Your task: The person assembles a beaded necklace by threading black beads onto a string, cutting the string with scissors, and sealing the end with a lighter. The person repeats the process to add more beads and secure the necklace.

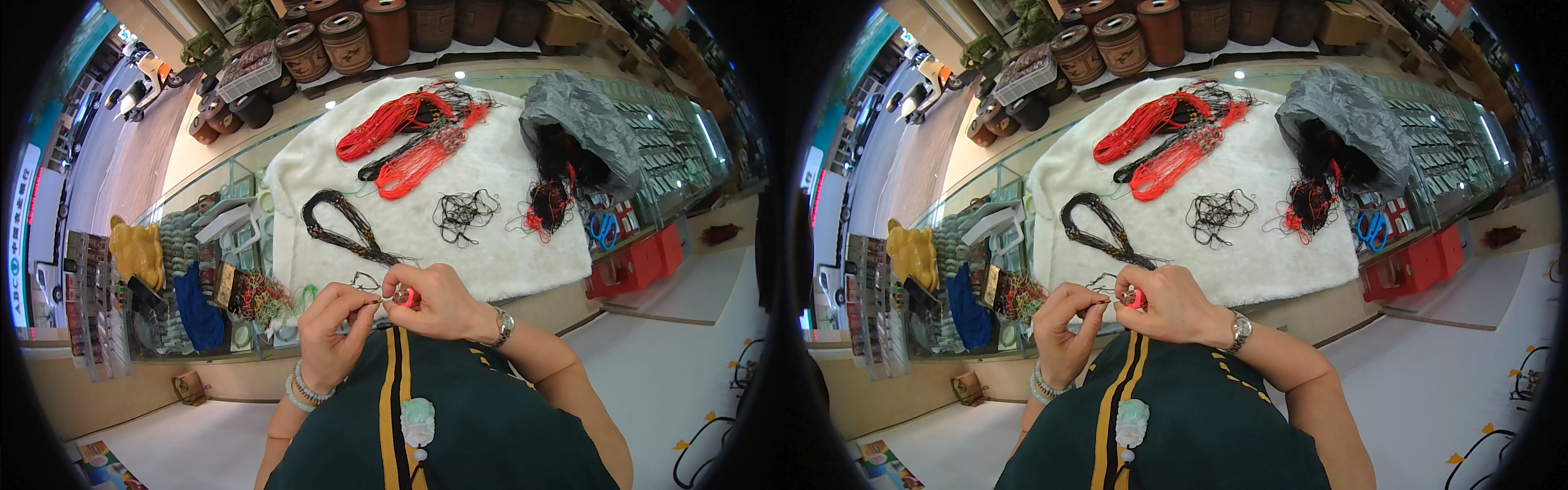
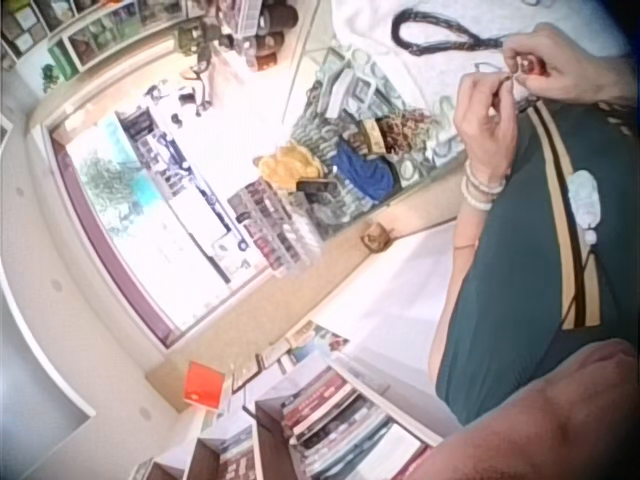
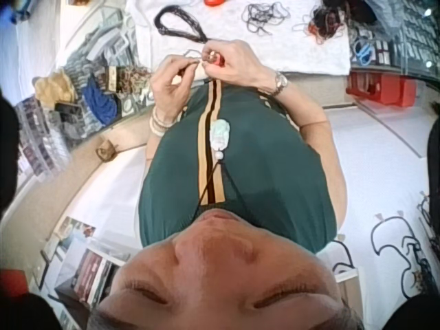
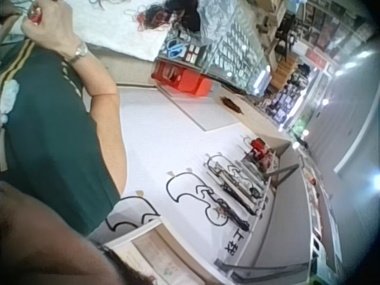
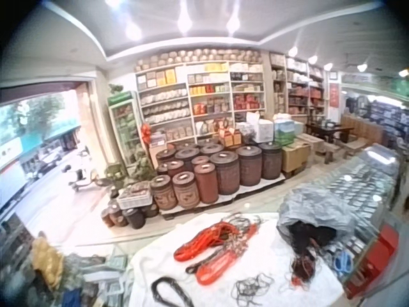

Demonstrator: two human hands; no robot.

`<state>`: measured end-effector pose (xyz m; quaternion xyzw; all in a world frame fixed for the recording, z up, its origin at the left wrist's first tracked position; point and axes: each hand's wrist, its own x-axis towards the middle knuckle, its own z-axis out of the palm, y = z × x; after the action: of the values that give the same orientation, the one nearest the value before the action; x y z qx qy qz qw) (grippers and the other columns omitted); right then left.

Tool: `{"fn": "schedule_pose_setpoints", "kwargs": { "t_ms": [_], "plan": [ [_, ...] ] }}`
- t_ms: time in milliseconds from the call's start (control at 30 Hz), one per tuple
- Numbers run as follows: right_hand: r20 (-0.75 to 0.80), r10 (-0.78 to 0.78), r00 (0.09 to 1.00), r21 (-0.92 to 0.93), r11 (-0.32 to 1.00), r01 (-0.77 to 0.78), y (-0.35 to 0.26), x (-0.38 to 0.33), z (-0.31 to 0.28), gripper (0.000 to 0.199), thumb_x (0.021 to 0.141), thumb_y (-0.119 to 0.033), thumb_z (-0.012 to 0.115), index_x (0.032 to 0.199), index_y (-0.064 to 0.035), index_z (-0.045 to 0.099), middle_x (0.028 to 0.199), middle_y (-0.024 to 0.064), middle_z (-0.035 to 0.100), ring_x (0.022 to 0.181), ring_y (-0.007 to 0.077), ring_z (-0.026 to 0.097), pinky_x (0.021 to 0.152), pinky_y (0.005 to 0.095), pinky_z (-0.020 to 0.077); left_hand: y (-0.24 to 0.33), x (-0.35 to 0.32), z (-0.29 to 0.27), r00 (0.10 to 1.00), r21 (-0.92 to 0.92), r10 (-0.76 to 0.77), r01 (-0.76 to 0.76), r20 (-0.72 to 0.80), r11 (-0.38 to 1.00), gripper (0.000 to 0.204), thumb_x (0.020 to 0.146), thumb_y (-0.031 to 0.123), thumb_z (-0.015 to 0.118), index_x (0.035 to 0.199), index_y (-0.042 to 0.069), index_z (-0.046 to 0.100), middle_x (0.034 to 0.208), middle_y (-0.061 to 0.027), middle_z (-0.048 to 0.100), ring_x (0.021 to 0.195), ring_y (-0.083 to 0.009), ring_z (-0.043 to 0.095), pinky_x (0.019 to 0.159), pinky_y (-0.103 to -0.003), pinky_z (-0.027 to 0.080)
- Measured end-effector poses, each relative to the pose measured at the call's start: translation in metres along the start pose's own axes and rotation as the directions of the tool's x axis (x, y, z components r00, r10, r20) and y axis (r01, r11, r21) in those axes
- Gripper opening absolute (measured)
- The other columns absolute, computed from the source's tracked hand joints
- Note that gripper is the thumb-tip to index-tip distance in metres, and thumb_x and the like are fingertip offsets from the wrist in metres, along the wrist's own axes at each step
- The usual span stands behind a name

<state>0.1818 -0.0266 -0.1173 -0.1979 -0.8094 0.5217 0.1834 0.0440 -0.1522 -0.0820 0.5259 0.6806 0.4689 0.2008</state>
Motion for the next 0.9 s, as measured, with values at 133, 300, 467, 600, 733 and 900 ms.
{"fn": "schedule_pose_setpoints", "kwargs": {
  "t_ms": [133, 300, 467, 600, 733, 900],
  "plan": [
    [0.028, 0.0, 1.0, -0.023, 1.0, 0.0, 0.0007, 0.0014, 0.0012, 0.019, 0.076, -0.022, 0.063, 0.084, -0.006, 0.059, 0.051, 0.0093, 0.054, 0.049, 0.0288, 0.058, 0.048, 0.0367, 0.0442, 0.0002, 0.0008, 0.0002, 1.0, 0.001, 0.002, -0.002, 0.004, 1.0, 0.011, 0.08, -0.007, 0.066, 0.09, -0.002, 0.067, 0.08, -0.0069, 0.061, 0.065, -0.0115, 0.055, 0.058, -0.023, 0.044],
    [0.055, 0.005, 0.998, -0.06, 0.998, -0.002, -0.0006, 0.0021, 0.0011, 0.021, 0.075, -0.024, 0.062, 0.084, -0.0057, 0.059, 0.053, 0.0119, 0.056, 0.052, 0.0321, 0.06, 0.05, 0.0395, 0.0455, 0.0002, 0.0001, 0.0008, 1.0, -0.01, -0.002, 0.002, 0.003, 1.0, 0.012, 0.079, -0.008, 0.066, 0.09, -0.002, 0.067, 0.08, -0.0069, 0.061, 0.066, -0.0116, 0.056, 0.059, -0.023, 0.045],
    [0.086, 0.03, 0.996, -0.087, 0.996, -0.022, -0.0024, 0.003, 0.001, 0.023, 0.075, -0.027, 0.061, 0.084, -0.0053, 0.06, 0.054, 0.0134, 0.057, 0.054, 0.0343, 0.06, 0.053, 0.0414, 0.0466, -0.0001, -0.0004, 0.0002, 1.0, -0.005, 0.004, -0.004, 0.005, 1.0, 0.013, 0.079, -0.008, 0.066, 0.09, -0.002, 0.068, 0.08, -0.0071, 0.061, 0.066, -0.0118, 0.056, 0.059, -0.023, 0.045],
    [0.101, 0.045, 0.994, -0.102, 0.994, -0.035, -0.0025, 0.0032, 0.0005, 0.025, 0.075, -0.028, 0.061, 0.084, -0.0048, 0.06, 0.054, 0.0135, 0.057, 0.054, 0.0345, 0.06, 0.053, 0.0417, 0.0467, 0.0, -0.0007, -0.0003, 1.0, -0.002, 0.005, -0.005, 0.011, 1.0, 0.013, 0.079, -0.008, 0.066, 0.09, -0.002, 0.068, 0.08, -0.0071, 0.061, 0.066, -0.0119, 0.057, 0.059, -0.023, 0.045],
    [0.11, 0.058, 0.992, -0.113, 0.993, -0.045, -0.003, 0.0037, 0.0001, 0.025, 0.075, -0.028, 0.061, 0.084, -0.0046, 0.06, 0.054, 0.0135, 0.057, 0.054, 0.0343, 0.06, 0.053, 0.0416, 0.0468, 0.0, -0.0009, -0.0007, 1.0, -0.002, -0.007, 0.007, 0.018, 1.0, 0.013, 0.079, -0.008, 0.065, 0.09, -0.002, 0.068, 0.08, -0.0072, 0.061, 0.066, -0.0119, 0.058, 0.059, -0.023, 0.046],
    [0.115, 0.05, 0.992, -0.112, 0.993, -0.037, -0.0038, 0.0037, -0.0003, 0.026, 0.075, -0.029, 0.061, 0.084, -0.0043, 0.061, 0.054, 0.0128, 0.057, 0.054, 0.0336, 0.06, 0.053, 0.0413, 0.0469, 0.0003, -0.0007, -0.0007, 1.0, 0.003, 0.005, -0.005, 0.025, 1.0, 0.013, 0.079, -0.008, 0.065, 0.09, -0.002, 0.068, 0.081, -0.0074, 0.061, 0.066, -0.0118, 0.057, 0.059, -0.023, 0.046]
  ]
}}
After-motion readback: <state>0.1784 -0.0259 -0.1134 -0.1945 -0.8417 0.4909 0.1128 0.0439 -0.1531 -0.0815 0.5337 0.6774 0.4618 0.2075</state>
